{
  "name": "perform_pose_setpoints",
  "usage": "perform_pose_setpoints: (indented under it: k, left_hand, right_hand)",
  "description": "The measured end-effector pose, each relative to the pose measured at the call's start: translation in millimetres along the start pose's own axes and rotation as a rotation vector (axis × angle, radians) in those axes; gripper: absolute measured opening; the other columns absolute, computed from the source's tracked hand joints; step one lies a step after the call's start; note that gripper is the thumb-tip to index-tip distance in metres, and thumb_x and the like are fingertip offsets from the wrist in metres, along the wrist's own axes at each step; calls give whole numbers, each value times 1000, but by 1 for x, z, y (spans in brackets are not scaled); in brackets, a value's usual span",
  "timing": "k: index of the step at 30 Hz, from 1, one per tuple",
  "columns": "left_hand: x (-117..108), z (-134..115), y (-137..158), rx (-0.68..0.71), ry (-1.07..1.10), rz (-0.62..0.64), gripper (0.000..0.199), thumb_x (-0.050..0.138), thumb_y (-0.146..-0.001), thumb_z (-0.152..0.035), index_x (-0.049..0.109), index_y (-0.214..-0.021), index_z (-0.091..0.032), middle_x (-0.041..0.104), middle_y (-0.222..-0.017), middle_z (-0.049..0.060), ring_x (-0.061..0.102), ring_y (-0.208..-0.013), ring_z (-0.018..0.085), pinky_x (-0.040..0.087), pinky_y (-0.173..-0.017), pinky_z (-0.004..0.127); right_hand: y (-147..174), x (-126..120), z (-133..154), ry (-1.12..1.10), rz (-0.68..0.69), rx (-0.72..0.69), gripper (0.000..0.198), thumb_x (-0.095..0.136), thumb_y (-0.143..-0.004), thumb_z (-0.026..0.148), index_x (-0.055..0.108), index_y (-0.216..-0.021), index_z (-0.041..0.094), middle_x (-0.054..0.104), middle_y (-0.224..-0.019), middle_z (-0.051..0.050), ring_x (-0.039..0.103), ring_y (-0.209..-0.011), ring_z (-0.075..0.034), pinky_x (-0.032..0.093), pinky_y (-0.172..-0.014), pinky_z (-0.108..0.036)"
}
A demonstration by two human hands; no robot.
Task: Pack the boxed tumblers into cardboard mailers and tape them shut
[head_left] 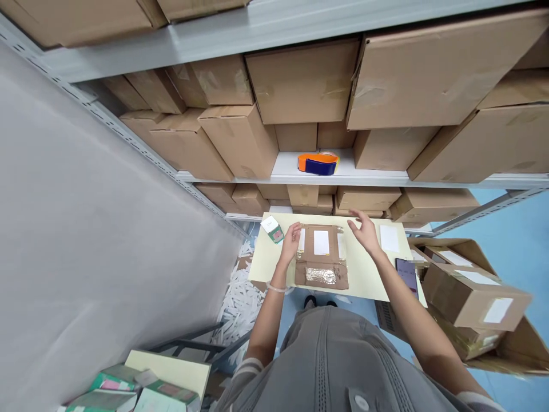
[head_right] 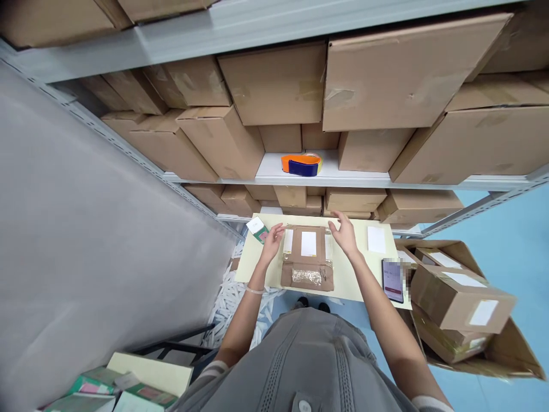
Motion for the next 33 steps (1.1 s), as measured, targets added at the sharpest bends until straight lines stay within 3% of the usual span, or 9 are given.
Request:
perform_pose_setpoints:
  k: [4,8,15,24,33]
  left_hand:
    - [11,-42,-41,99,12,28,35,51,-97,-32,52,-130,-21,63,-132,14,59,-124,21,42,-111,40]
    - [7,-70,-68,133,10,50,38,51,-98,-32,50,-133,-19,61,-134,15,59,-124,21,42,-110,41]
    - [-4,-75,-71,138,-2,10,39,51,-98,-36,50,-134,-20,62,-133,15,59,-124,21,42,-109,40]
    - [-6,-71,-65,105,17,-13,40,51,-98,-40,49,-134,-20,62,-132,15,59,-124,21,43,-109,41]
    - [-8,-64,-48,108,16,-19,40,51,-97,-40,49,-133,-21,61,-133,15,58,-126,22,42,-110,41]
  right_hand:
    - [-63,3,43,65,1,-176,42,55,-87,31,59,-127,19,65,-126,-14,61,-116,-28,48,-102,-49]
    - [-120,11,66,209,-4,-257,42,51,-87,25,58,-128,17,63,-128,-14,57,-119,-30,46,-103,-48]
    - [-181,39,75,519,119,-299,47,51,-87,18,54,-133,11,59,-135,-19,52,-122,-36,41,-100,-51]
    - [-196,61,72,748,141,-249,40,52,-96,38,57,-125,11,63,-124,-24,50,-119,-37,34,-99,-51]
    - [-170,46,78,662,24,-262,31,40,-100,34,61,-110,14,67,-117,-20,52,-112,-34,31,-98,-48]
Point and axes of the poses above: each hand's wrist, its own y-axis away from the middle knuckle, its own x-axis out of the palm, z = x × y, the point moved 2 cm from there along -y, towards the middle knuckle
